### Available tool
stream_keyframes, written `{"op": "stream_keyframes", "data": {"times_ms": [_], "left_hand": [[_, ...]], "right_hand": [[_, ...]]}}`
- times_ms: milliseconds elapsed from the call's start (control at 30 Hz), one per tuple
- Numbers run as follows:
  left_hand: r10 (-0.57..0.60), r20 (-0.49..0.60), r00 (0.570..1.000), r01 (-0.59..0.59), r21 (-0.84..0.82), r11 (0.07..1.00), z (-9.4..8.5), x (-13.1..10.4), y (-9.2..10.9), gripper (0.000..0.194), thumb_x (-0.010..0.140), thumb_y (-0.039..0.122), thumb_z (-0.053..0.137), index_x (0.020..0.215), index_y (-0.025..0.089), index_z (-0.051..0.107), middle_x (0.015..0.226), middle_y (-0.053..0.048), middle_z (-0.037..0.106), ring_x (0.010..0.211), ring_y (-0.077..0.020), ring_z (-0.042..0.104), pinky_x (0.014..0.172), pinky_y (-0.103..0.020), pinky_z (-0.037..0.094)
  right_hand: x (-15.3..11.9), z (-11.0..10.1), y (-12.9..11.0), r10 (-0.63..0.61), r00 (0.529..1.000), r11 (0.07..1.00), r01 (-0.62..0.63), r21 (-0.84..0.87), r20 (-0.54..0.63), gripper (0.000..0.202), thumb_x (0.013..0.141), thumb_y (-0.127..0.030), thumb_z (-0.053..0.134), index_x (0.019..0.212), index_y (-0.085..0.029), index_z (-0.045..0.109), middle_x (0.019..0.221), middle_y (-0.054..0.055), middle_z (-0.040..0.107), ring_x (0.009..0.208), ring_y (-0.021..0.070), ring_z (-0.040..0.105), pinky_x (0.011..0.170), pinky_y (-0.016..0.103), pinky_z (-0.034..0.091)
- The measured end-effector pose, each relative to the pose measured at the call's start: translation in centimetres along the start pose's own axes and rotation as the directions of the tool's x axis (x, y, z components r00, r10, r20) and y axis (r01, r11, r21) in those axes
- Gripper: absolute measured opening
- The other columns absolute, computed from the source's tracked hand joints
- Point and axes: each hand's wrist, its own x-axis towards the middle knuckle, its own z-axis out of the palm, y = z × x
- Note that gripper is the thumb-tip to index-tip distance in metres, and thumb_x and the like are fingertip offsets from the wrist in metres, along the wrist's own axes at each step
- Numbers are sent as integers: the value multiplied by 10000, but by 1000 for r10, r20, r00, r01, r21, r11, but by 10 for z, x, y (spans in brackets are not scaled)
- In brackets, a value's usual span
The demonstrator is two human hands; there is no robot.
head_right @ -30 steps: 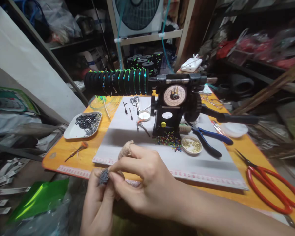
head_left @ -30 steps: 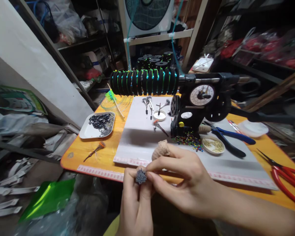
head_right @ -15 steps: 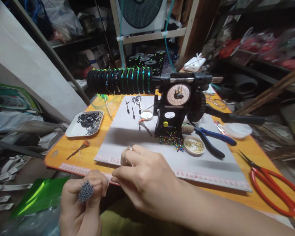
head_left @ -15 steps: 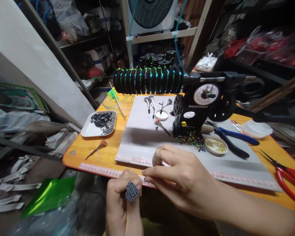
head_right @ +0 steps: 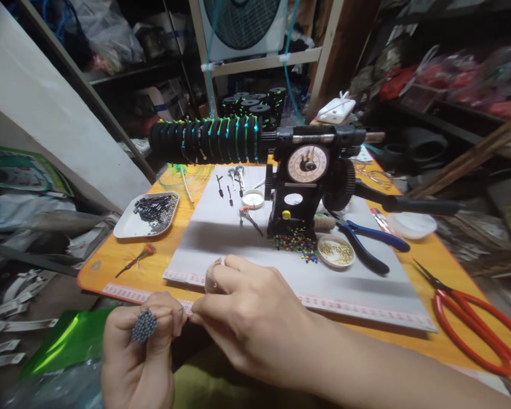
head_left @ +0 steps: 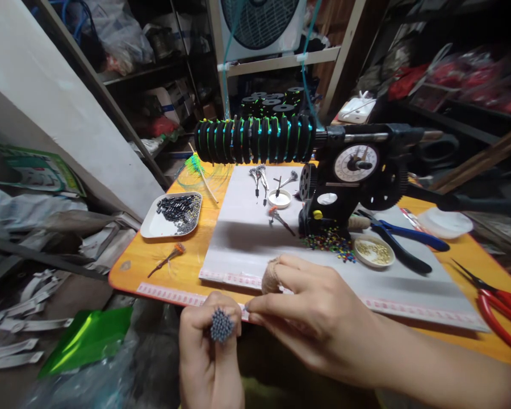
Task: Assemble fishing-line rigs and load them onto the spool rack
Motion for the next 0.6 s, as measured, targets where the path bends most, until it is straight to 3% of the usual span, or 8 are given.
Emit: {"op": "stream_keyframes", "data": {"times_ms": [167, 300, 467, 600], "left_hand": [[2, 21, 1000, -2, 7, 1000, -2, 1, 1, 129, 960, 123, 507, 909, 235, 545, 706, 33, 514, 635, -117, 516, 618, -226, 484], [-15, 46, 999, 14, 16, 1000, 0, 0, 5, 125, 967, 147, 513, 880, 233, 540, 700, 36, 521, 630, -105, 513, 624, -201, 468], [-171, -108, 979, 171, -15, 985, 14, -7, 10, 107, 963, 242, 566, 856, 240, 571, 723, 37, 543, 641, -103, 502, 628, -193, 447], [-164, -147, 975, 146, -126, 981, 14, -8, 8, 69, 936, 221, 610, 871, 245, 602, 895, 14, 599, 748, -112, 542, 668, -209, 463]], "right_hand": [[1, -1, 1, 9, 1000, 1000, -8, 28, -7, 206, 962, -176, 549, 952, -141, 752, 766, 47, 572, 689, 153, 476, 589, 273, 343], [3, -3, 2, 40, 995, 987, -25, 160, -88, 158, 943, -164, 611, 930, -139, 766, 717, 23, 553, 667, 125, 491, 579, 243, 348], [4, -3, 0, 58, 989, 955, -14, 298, -139, 95, 892, -137, 684, 928, -136, 772, 702, 10, 569, 669, 104, 515, 585, 211, 384], [5, -3, -4, 53, 985, 947, 2, 321, -164, 106, 843, -52, 650, 863, -105, 740, 719, 17, 567, 664, 102, 520, 588, 205, 421]]}}
